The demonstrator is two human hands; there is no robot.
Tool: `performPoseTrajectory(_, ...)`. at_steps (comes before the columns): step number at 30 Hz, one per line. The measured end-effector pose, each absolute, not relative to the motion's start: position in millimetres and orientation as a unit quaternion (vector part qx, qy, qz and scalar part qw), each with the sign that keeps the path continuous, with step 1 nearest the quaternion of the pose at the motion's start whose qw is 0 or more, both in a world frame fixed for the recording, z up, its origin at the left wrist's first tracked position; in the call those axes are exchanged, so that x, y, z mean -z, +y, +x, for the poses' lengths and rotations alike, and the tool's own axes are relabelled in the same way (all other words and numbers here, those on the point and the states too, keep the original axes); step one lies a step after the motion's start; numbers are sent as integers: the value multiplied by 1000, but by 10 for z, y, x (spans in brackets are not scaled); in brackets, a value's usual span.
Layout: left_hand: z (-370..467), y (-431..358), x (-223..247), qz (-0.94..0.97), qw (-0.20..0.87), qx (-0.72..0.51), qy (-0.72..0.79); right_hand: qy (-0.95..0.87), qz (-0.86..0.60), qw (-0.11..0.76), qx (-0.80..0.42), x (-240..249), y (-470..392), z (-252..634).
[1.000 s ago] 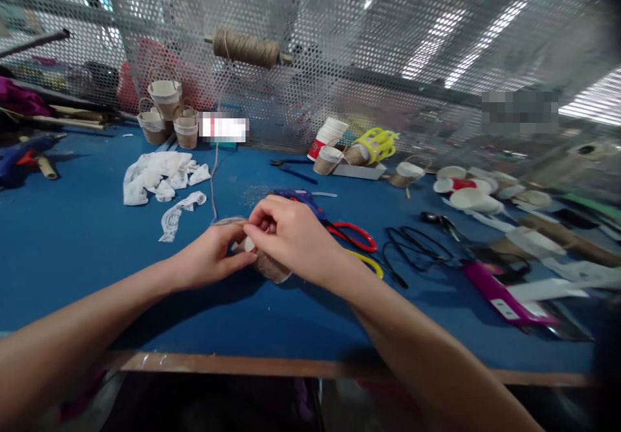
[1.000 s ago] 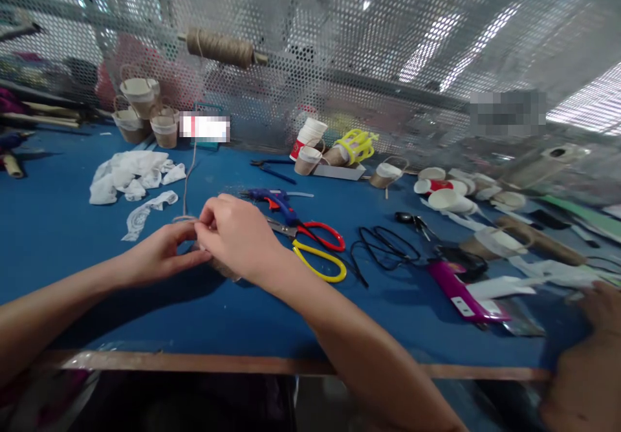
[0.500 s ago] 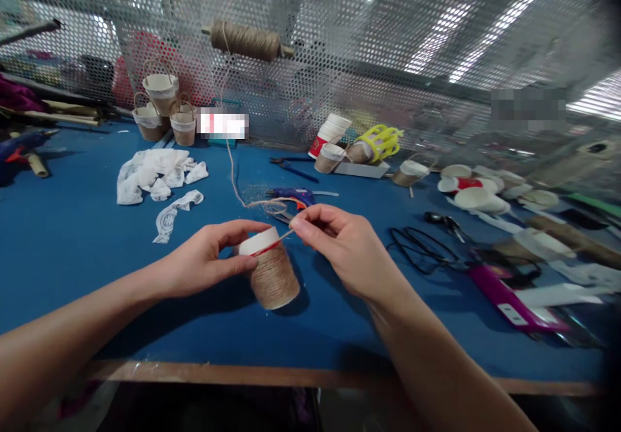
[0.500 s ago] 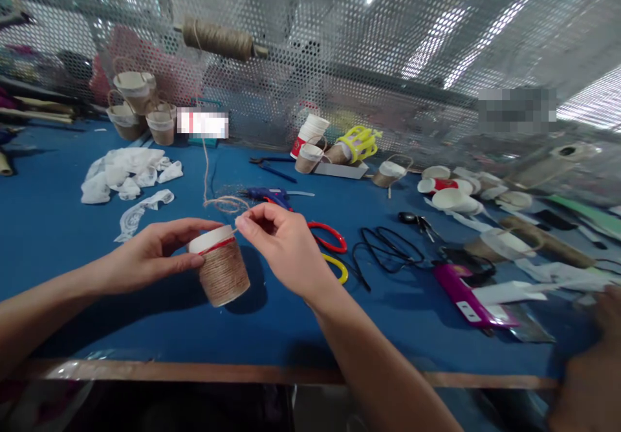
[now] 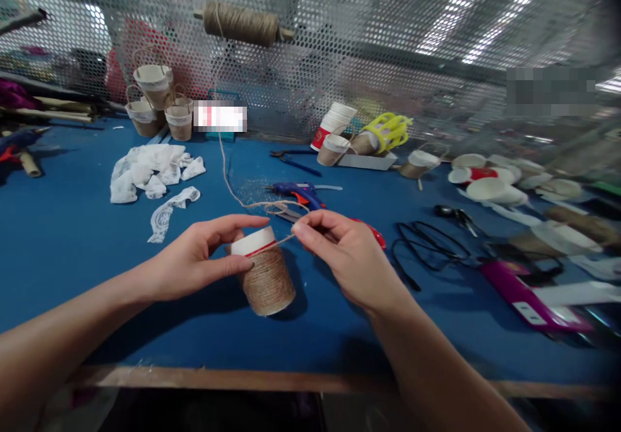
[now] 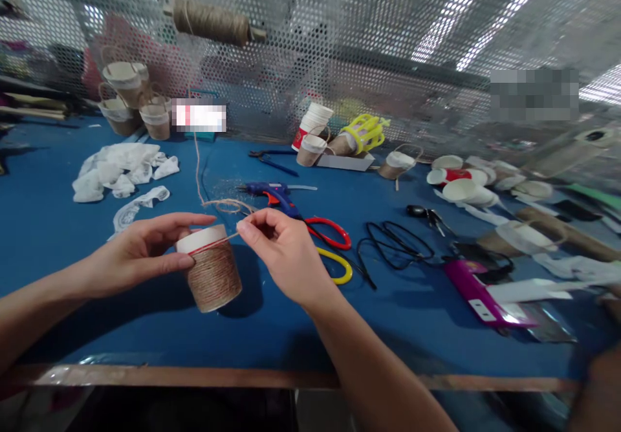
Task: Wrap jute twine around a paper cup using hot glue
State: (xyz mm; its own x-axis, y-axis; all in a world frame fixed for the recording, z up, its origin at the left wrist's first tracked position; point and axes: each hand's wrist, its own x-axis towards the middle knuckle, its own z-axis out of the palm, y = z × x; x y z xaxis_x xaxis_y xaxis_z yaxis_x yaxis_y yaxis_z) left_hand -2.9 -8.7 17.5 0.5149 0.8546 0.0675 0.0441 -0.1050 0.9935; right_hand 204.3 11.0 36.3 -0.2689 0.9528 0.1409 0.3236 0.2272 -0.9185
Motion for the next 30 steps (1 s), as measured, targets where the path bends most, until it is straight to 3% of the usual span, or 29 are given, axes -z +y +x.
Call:
performPoseTrajectory(13,-58,-113,-204,662,565,-373,323,-701,-474,352,-399,-357,102,2017)
performPoseTrajectory(30,-64,-83,-214,670,549,-365,340,-704,-461,382,-381,-382,67,2045)
